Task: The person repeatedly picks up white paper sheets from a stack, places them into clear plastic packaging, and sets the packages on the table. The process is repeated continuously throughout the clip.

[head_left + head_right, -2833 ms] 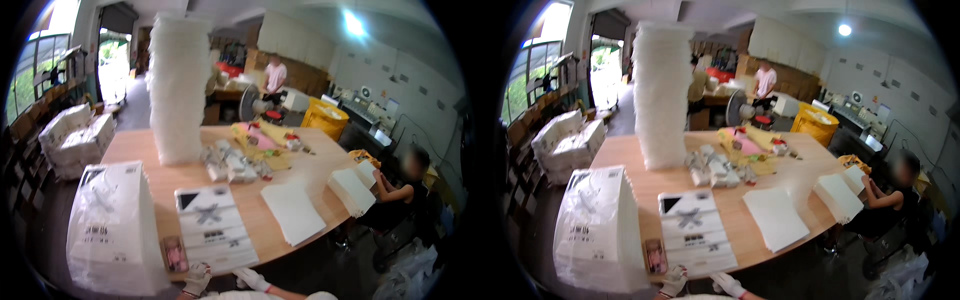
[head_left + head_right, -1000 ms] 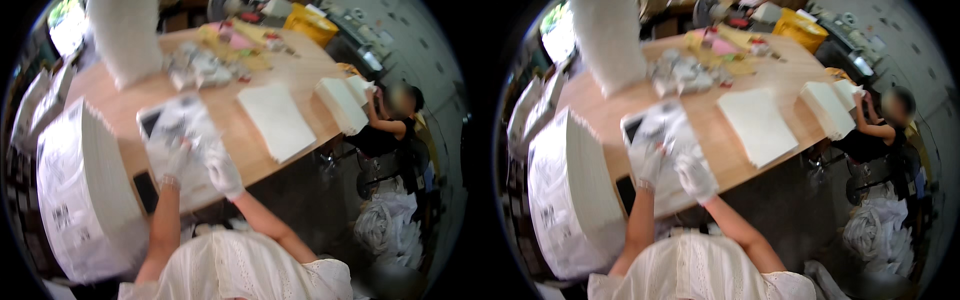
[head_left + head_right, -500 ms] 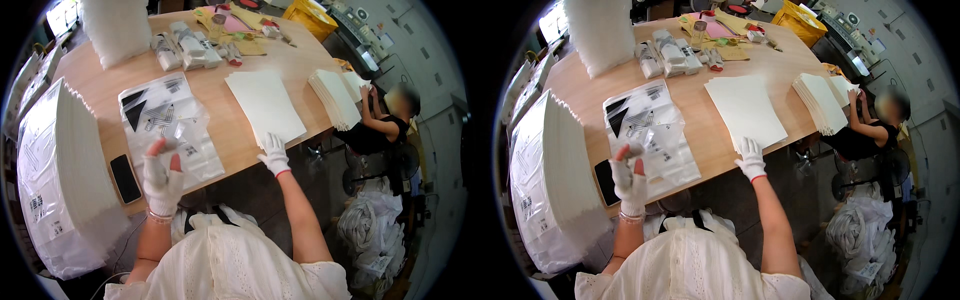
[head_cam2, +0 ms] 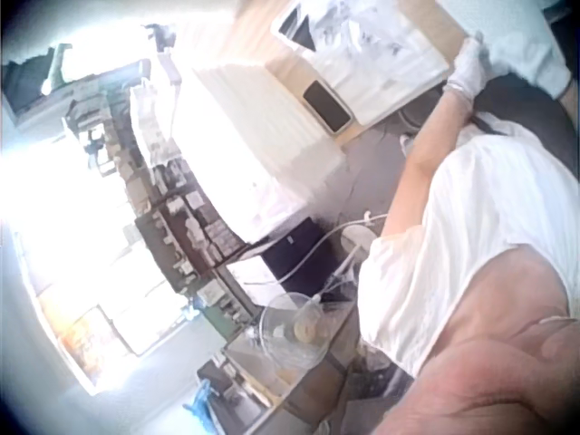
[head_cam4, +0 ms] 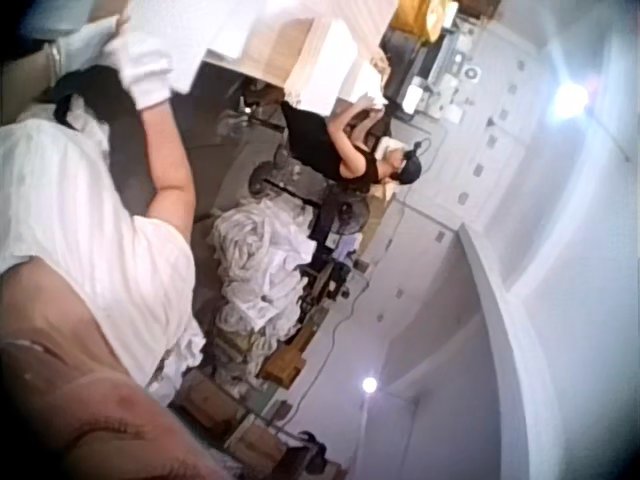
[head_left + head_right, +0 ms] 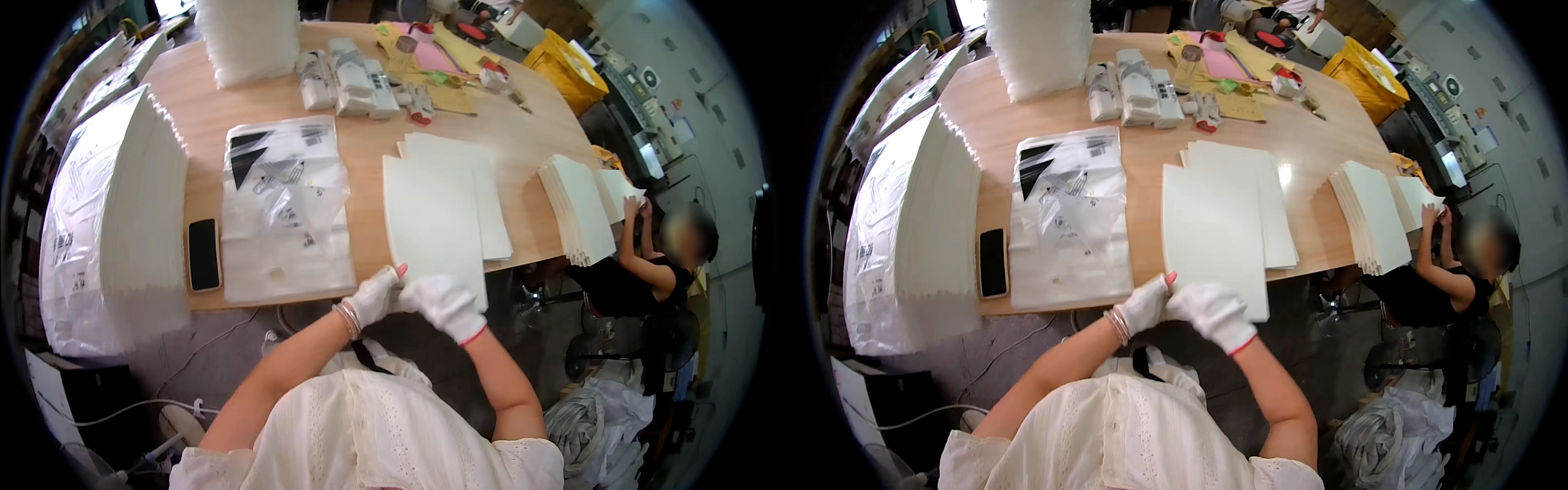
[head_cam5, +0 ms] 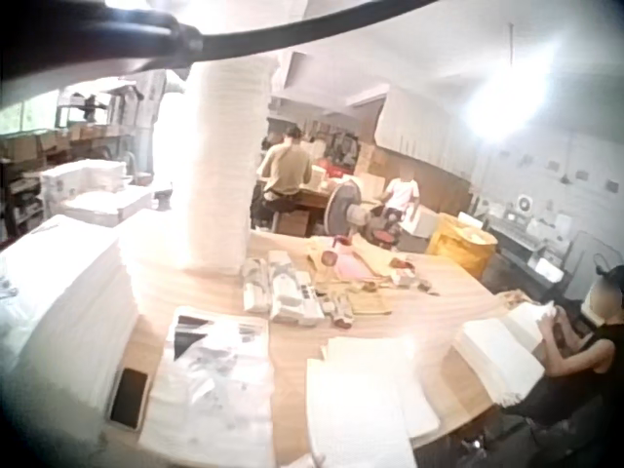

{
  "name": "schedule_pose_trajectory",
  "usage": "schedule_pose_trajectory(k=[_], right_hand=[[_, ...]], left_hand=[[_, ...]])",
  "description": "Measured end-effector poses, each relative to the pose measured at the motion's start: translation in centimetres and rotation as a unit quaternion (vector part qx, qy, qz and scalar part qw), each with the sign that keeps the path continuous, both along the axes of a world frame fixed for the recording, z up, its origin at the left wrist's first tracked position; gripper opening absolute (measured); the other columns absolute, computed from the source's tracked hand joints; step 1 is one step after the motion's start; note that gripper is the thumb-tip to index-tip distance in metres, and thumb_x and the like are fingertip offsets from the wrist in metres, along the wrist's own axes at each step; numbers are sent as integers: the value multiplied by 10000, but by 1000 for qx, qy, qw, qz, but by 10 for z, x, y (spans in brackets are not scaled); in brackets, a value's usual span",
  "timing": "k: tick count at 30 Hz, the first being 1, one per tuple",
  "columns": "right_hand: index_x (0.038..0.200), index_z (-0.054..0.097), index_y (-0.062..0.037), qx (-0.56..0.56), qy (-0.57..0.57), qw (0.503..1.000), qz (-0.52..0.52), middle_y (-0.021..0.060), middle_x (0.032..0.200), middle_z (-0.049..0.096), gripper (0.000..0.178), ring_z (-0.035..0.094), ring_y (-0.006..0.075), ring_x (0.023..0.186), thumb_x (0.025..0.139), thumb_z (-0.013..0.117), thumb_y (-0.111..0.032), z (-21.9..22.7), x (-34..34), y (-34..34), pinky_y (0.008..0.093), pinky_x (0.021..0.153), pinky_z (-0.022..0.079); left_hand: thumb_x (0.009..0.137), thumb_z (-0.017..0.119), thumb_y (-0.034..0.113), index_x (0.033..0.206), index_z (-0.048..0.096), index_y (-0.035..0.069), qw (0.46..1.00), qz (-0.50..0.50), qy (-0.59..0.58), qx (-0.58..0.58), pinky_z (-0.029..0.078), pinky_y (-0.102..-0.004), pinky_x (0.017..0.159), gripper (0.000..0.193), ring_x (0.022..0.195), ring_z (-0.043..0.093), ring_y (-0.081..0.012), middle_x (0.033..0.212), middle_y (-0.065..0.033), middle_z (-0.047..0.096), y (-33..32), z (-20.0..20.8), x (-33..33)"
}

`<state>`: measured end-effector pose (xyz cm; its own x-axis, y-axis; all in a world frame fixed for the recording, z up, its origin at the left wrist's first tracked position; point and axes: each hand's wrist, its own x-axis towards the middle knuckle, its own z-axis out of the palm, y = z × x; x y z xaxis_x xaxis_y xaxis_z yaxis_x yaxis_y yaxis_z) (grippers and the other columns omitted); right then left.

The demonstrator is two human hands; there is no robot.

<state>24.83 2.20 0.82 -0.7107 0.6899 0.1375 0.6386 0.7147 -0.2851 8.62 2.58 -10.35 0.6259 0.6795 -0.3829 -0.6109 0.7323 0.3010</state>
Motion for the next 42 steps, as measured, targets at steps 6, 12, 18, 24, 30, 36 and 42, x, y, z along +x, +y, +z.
schedule_pose_trajectory(k=[6, 12, 18, 24, 30, 36, 42], right_hand=[[1185, 455, -7, -484, 476, 692, -245, 140, 1144, 561, 433, 553, 238, 1047, 964, 368, -370, -94, 89, -24, 427, 855, 491], [1220, 454, 18, -388, 592, 643, -293, 89, 1126, 556, 467, 542, 155, 981, 858, 617, -227, -111, -49, -48, 285, 853, 446], [1054, 532, 32, -240, 504, 755, -344, 73, 924, 619, 290, 581, 125, 785, 821, 630, -110, -81, -42, -62, 274, 681, 485], [1006, 603, -31, 15, 251, 952, -176, 138, 895, 631, 280, 625, 295, 736, 730, 641, -63, -15, -47, -89, 343, 662, 512], [1096, 577, -47, -183, -90, 940, -273, 177, 1056, 605, 365, 592, 355, 916, 815, 557, -278, -29, -114, -23, 412, 766, 480], [1231, 455, -72, -44, 138, 899, -413, 182, 1150, 560, 505, 513, 351, 1090, 868, 484, -422, -68, -148, 45, 441, 874, 417], [1307, 388, -31, -269, 62, 850, -449, 209, 1225, 517, 653, 446, 356, 1188, 915, 249, -535, -100, -132, 102, 429, 960, 365]], left_hand=[[729, 559, 108, 1296, 379, -1, 838, -156, 473, 221, 418, -317, 889, 605, 1083, 496, -193, 1161, -135, 516, -32, 96, -70], [654, 634, 336, 1262, 349, -80, 437, -222, 689, 534, 171, -456, 1087, 791, 1299, 183, -450, 1379, -295, 205, -75, 80, -19], [695, 720, 210, 1143, 558, 47, 29, 261, 857, 443, 447, -342, 699, 504, 840, 564, -216, 995, -86, 588, -9, 130, -146], [856, 593, 140, 1093, 595, 44, 861, 138, 381, 307, 444, -204, 665, 256, 749, 509, -40, 940, 11, 610, 51, 136, -218], [788, 567, 209, 1089, 554, 31, 332, 87, 672, 656, 446, -423, 820, 350, 857, 574, -312, 955, -118, 589, 14, 70, -104], [773, 615, 176, 1009, 582, 91, 468, 85, 674, 565, 473, -434, 673, 253, 742, 584, -308, 821, -139, 593, 13, 35, -170], [826, 543, 124, 972, 533, 47, 192, 206, 752, 597, 432, -426, 741, 165, 787, 529, -324, 834, -144, 550, 37, -54, -223]])
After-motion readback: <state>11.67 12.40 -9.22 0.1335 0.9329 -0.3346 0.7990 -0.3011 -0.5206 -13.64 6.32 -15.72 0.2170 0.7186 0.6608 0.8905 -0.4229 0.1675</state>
